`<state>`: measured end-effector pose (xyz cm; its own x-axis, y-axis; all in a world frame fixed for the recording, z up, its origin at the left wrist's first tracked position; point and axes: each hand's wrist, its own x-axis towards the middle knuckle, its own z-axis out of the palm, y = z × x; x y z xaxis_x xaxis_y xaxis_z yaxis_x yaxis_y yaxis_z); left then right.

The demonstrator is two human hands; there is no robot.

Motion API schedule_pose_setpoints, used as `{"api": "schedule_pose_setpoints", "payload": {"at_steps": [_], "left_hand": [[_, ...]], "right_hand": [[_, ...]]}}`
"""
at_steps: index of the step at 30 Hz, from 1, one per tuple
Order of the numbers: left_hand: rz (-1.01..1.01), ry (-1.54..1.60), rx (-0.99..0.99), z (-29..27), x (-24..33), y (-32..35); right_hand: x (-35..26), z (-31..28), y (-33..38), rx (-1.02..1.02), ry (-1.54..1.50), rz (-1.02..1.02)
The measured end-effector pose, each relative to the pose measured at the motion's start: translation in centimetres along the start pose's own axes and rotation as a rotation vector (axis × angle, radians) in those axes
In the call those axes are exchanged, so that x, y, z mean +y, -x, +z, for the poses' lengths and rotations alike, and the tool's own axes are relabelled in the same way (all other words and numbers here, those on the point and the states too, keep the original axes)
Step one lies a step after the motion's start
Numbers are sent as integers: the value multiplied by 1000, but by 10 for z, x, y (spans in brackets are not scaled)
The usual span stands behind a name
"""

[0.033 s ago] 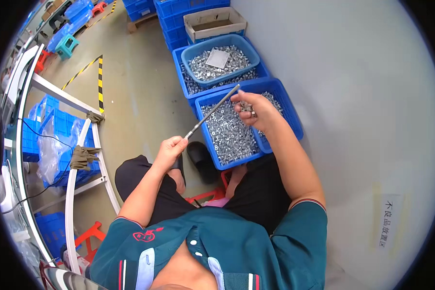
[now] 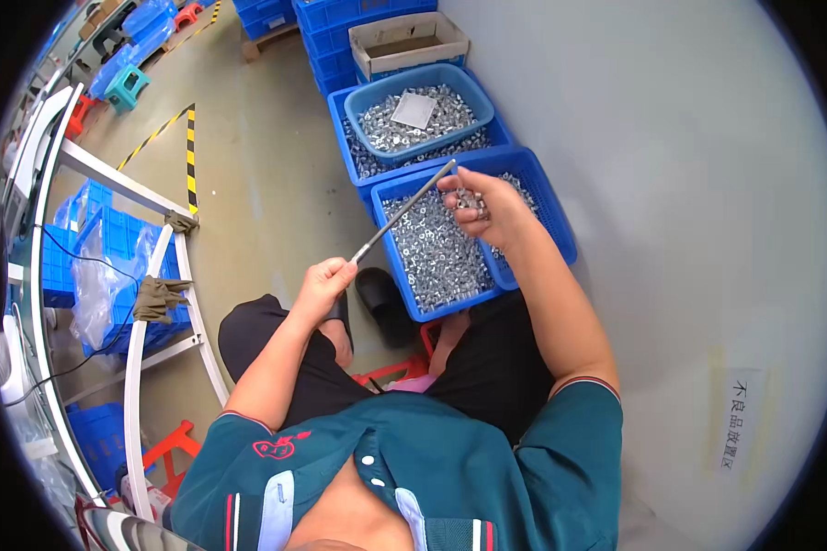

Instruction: Assembling small metal washers or components onto a long metal rod.

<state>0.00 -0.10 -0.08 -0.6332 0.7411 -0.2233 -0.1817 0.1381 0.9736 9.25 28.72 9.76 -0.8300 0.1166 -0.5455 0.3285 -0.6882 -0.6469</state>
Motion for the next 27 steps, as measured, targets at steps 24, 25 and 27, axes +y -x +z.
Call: {"api": "schedule_pose_setpoints", "payload": {"at_steps": [24,25,27], "left_hand": [[76,-159,55,-5,-1,9],[72,-175,61,-6,-2,9],[87,-201,74,-5,-2,8]], "right_hand": [[-4,-5,2,-221,-130,-94],[-4,-4,2,-214,-119,-78],[-4,-6,1,-232,-115,-68]]}}
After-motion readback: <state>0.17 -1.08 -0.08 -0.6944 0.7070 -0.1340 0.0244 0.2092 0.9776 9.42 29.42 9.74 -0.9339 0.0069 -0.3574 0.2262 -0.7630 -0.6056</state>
